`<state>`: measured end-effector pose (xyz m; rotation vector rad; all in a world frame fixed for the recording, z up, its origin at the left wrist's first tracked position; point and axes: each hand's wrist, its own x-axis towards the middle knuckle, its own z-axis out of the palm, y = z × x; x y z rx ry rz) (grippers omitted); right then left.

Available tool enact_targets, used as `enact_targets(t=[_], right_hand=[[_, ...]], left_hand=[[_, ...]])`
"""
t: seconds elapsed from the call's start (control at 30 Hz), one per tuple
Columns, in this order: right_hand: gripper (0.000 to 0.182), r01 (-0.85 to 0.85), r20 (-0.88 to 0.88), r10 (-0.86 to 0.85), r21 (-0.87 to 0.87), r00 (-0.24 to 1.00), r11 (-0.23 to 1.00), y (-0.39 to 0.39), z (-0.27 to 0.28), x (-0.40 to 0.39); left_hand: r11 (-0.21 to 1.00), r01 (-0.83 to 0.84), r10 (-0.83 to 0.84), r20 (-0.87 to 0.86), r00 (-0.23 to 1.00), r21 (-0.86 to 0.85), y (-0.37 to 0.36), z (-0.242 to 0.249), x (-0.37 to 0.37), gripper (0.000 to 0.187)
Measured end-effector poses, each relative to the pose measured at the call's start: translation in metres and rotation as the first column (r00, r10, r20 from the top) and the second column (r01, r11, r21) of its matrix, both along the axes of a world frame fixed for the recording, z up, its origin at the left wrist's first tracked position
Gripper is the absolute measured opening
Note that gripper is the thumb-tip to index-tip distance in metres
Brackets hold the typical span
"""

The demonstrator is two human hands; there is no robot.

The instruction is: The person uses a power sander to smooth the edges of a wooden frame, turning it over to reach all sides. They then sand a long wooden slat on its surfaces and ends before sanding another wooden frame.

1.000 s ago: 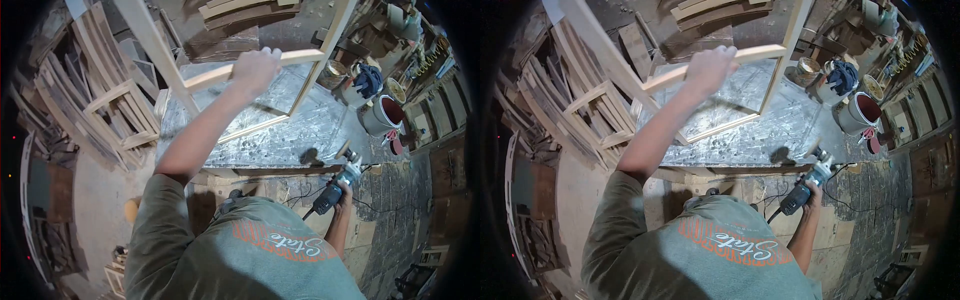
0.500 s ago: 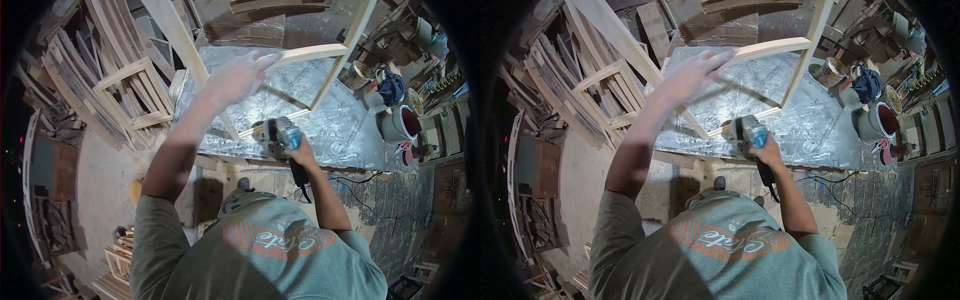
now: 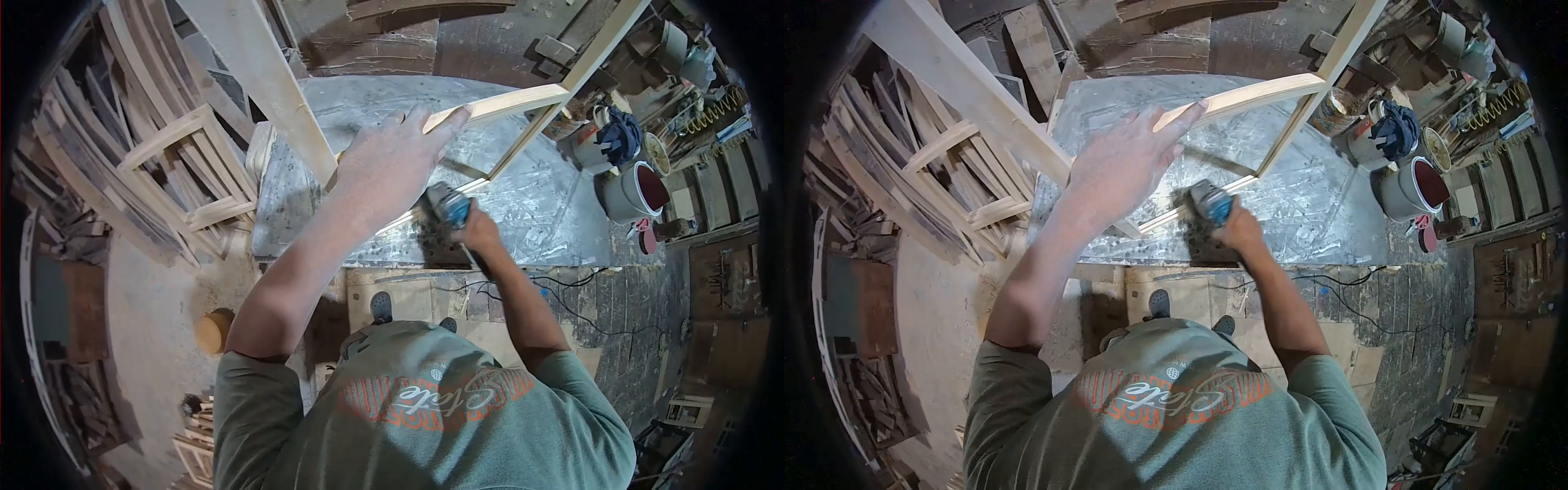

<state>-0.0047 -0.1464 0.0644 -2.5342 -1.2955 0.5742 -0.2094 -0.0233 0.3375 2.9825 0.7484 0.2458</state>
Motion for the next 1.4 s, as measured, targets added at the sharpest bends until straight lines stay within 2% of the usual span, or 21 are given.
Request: enact_targets(t=[0.07, 0.17, 0.27, 0.3, 0.4, 0.43, 0.53, 0.57, 0.67, 0.97, 1.27, 1.4], right_hand=[[0.106, 0.062, 0.031, -0.064, 0.055, 0.997, 0.997, -0.008, -0.005, 0.034], [0.105, 0.183, 0.012, -0.183, -0.009, 0.983, 0.983, -0.004, 0.015, 0.057], [0.103, 0.143, 0.041, -0.145, 0.045, 0.989, 0.989, -0.004, 0.012, 0.043], [0.103, 0.097, -0.009, -0.097, 0.049, 0.995, 0.994, -0.002, 0.008, 0.034], [0.095, 0.034, 0.073, -0.037, 0.037, 0.997, 0.999, 0.007, -0.001, -0.011], [0.084, 0.031, 0.052, -0.032, 0.03, 0.998, 0.999, 0.012, 0.002, -0.025], [0.076, -0.014, -0.045, 0.012, -0.036, 0.999, 0.999, 0.023, 0.022, -0.059], [0.075, -0.025, -0.047, 0.025, 0.001, 0.999, 1.0, 0.024, 0.027, -0.07], [0.075, -0.081, -0.098, 0.079, -0.024, 0.992, 0.996, 0.025, 0.026, -0.08], [0.071, -0.152, -0.09, 0.145, -0.08, 0.985, 0.985, 0.034, 0.029, -0.099], [0.07, -0.157, -0.08, 0.147, -0.134, 0.986, 0.979, 0.025, 0.037, -0.107], [0.08, -0.159, -0.07, 0.15, -0.143, 0.986, 0.977, 0.018, 0.033, -0.098]], left_hand=[[1.0, 0.01, -0.01, -0.003, 1.0, 0.01, 0.006, 0.0, 0.001, 0.056], [0.999, 0.031, -0.033, 0.056, 0.998, 0.031, 0.01, -0.004, 0.0, 0.056], [0.996, 0.042, -0.049, 0.095, 0.994, 0.072, 0.013, -0.01, 0.001, 0.056], [0.997, 0.042, -0.049, 0.095, 0.994, 0.071, 0.013, -0.011, 0.001, 0.055], [0.996, 0.044, -0.052, 0.094, 0.994, 0.082, 0.014, -0.011, 0.001, 0.055], [0.995, 0.045, -0.053, 0.092, 0.994, 0.093, 0.014, -0.012, 0.001, 0.055], [0.992, 0.041, -0.051, 0.086, 0.995, 0.117, 0.014, -0.014, 0.001, 0.055], [0.991, 0.038, -0.049, 0.086, 0.995, 0.126, 0.014, -0.015, 0.001, 0.055], [0.989, 0.055, -0.072, 0.118, 0.99, 0.14, 0.016, -0.018, 0.001, 0.056], [0.992, 0.052, -0.063, 0.096, 0.993, 0.118, 0.017, -0.015, 0.0, 0.059], [0.988, 0.049, -0.064, 0.101, 0.993, 0.149, 0.019, -0.018, 0.0, 0.061], [0.992, 0.038, -0.048, 0.082, 0.995, 0.117, 0.019, -0.016, 0.001, 0.061]])
